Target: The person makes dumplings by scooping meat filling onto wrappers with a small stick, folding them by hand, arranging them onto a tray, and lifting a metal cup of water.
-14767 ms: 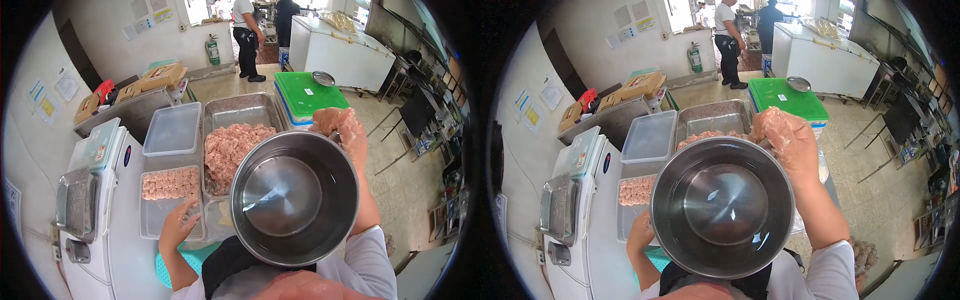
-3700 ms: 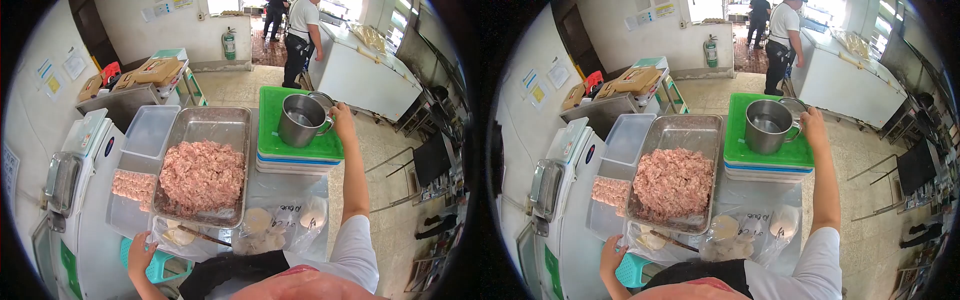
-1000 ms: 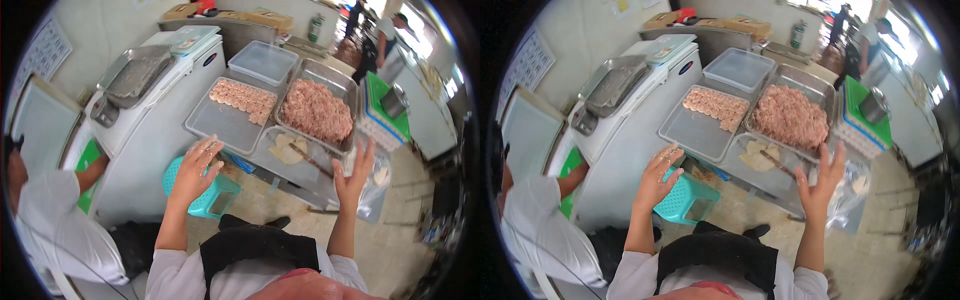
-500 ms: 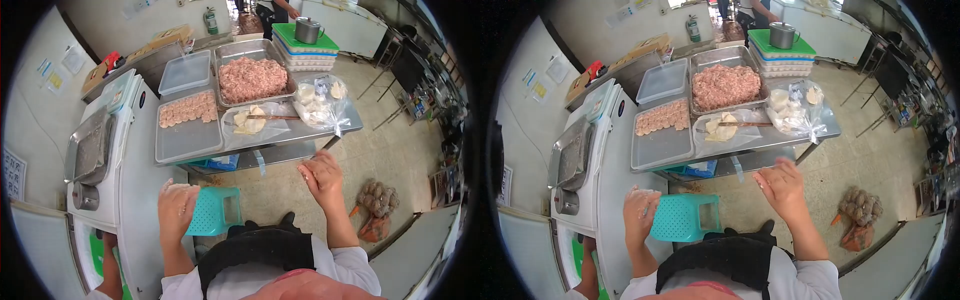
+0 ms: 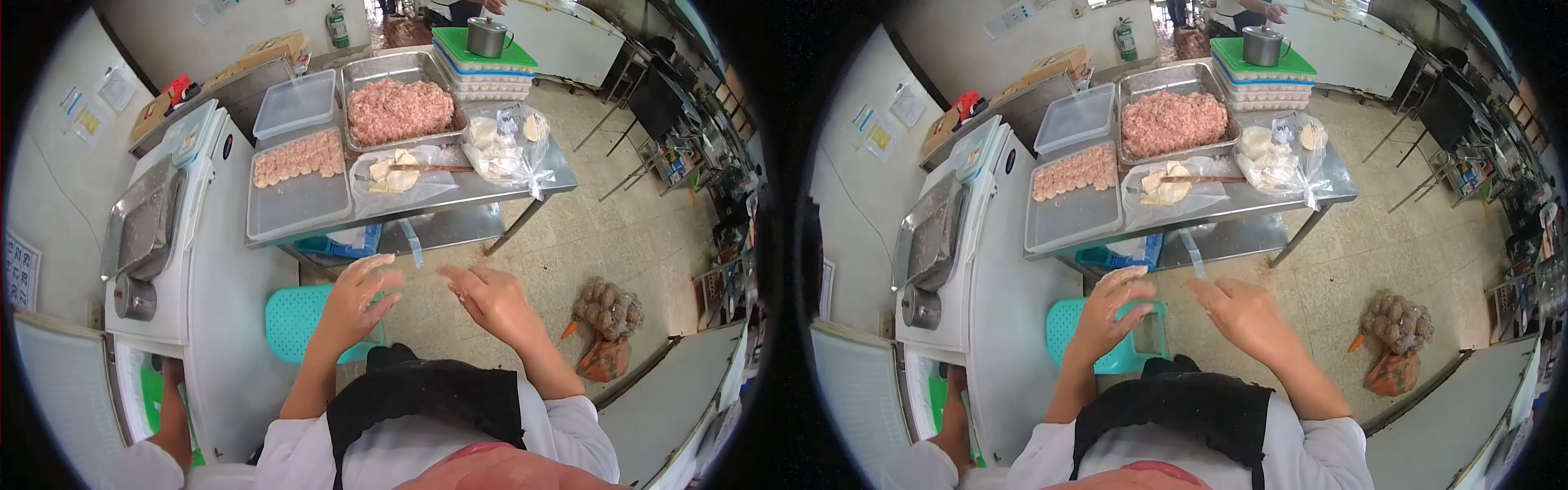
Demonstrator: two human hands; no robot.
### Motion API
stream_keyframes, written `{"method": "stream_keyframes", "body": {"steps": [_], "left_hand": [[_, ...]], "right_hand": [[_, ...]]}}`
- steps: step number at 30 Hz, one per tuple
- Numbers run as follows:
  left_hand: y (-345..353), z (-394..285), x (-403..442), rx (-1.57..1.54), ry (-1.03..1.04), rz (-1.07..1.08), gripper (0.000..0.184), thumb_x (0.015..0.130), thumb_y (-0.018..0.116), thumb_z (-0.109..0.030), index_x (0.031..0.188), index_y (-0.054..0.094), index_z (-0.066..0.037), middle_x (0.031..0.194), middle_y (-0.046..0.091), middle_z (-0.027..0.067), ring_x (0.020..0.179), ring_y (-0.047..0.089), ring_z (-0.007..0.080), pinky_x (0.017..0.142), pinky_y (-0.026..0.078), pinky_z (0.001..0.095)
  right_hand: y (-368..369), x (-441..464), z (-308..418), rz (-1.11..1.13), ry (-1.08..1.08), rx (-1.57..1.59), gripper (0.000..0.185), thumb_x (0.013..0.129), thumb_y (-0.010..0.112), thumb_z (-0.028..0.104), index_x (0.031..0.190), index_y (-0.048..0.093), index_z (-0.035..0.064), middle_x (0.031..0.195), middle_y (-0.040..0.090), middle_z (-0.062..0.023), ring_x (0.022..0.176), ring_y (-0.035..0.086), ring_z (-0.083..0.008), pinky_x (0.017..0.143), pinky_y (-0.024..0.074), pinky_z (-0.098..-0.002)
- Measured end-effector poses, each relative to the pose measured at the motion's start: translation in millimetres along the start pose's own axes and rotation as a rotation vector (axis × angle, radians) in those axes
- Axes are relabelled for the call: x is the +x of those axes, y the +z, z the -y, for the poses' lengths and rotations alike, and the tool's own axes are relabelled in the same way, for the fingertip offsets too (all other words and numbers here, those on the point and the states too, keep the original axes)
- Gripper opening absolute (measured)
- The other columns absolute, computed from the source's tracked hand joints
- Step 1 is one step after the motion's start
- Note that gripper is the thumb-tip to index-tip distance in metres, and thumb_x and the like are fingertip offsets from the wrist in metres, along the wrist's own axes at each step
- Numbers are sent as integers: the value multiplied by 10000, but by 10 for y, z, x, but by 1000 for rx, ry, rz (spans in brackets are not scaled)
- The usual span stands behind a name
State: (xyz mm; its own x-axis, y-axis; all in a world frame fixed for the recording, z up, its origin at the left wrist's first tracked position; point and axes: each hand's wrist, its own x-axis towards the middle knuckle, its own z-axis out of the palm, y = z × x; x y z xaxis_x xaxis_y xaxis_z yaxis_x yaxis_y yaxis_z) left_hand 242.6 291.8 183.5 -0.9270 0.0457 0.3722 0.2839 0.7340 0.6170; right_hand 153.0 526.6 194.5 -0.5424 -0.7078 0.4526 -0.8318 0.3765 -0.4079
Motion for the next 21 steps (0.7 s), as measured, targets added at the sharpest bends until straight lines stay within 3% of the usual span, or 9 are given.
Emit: {"method": "stream_keyframes", "body": {"steps": [2,11,17,21], "left_hand": [[71,-135,-26,0,-29,2,182,776,704,-129,949,672,-85,1204,606,115,1136,547,304,950,437,398],[315,-659,-454,215,-47,-56,158,760,723,-186,858,653,-83,1161,622,116,1088,563,304,918,426,399],[464,-969,-782,238,-129,-4,194,770,720,-201,914,659,-87,1149,628,110,1050,580,303,878,454,405],[482,-967,-911,199,-132,4,195,782,707,-191,937,658,-84,1035,649,96,959,603,298,791,484,385]], "right_hand": [[-54,-3,139,11,74,53,200,769,703,116,950,652,48,902,619,-102,810,636,-270,636,512,-364],[-192,-367,115,83,-210,38,138,773,703,140,827,606,58,818,610,-84,762,610,-258,685,493,-377],[-193,-726,308,172,-55,129,191,790,686,135,962,633,71,864,617,-104,791,622,-287,675,515,-387],[-234,-879,430,108,-73,178,234,804,673,113,1031,632,72,935,623,-124,830,629,-304,689,528,-386]]}}
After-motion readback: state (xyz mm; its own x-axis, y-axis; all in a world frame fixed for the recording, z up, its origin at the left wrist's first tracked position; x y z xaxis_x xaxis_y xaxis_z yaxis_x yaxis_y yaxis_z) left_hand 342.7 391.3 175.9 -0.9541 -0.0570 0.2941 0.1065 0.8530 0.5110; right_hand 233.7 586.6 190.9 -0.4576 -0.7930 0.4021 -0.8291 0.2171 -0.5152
